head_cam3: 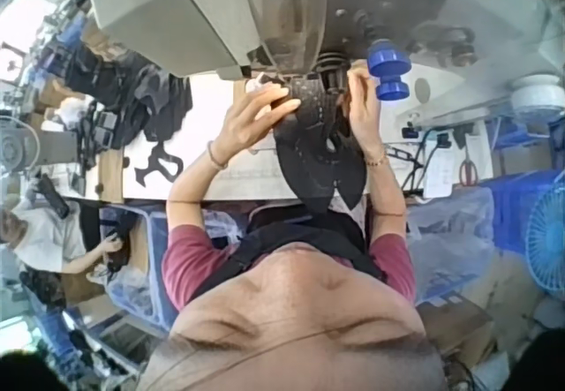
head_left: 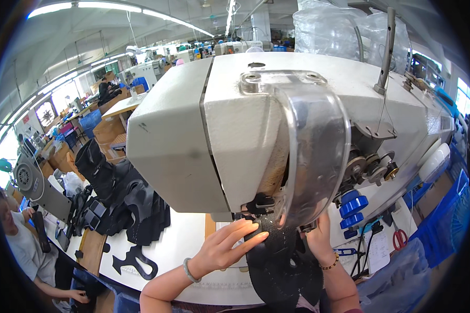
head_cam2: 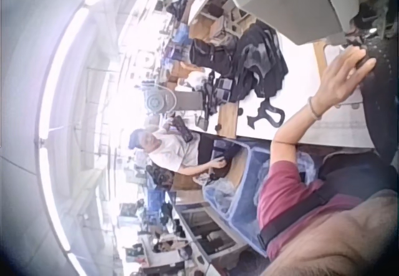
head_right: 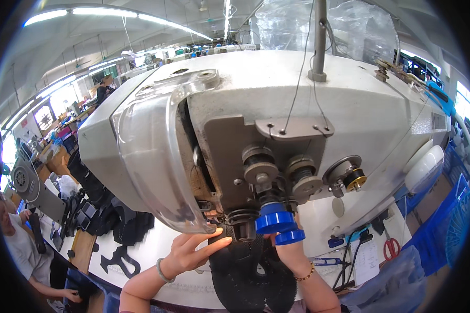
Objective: The person aligns shoe component pieces, sews them together using a sewing machine, and places the sewn piece into a bin.
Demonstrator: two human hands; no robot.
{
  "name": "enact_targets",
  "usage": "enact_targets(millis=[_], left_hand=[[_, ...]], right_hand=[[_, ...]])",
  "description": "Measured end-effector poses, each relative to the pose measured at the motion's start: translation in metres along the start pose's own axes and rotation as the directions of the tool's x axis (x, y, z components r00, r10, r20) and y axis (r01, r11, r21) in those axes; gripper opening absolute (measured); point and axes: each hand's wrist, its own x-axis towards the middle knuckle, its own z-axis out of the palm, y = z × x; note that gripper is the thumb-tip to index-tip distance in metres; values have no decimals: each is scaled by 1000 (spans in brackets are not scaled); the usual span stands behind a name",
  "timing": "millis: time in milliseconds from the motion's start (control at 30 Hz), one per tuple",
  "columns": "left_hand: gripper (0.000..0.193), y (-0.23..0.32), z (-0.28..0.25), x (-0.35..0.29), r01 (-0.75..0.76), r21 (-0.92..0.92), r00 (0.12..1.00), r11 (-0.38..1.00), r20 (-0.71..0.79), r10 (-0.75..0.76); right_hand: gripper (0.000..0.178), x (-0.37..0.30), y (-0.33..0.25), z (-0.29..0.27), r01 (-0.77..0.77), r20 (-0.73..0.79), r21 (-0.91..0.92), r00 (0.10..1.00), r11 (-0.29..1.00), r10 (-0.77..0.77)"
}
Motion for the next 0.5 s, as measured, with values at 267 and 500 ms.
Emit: enact_targets(millis=[267,500], left_hand=[[43,4,-4,-2,-1,31,1000,1000,25,1],[21,43,-20,2,-183,73,981,980,85,177]], right_hand=[[18,1,-5,3,710,465,-592,687,381,-558],[16,3,-6,-5,727,518,-489,686,482,-511]])
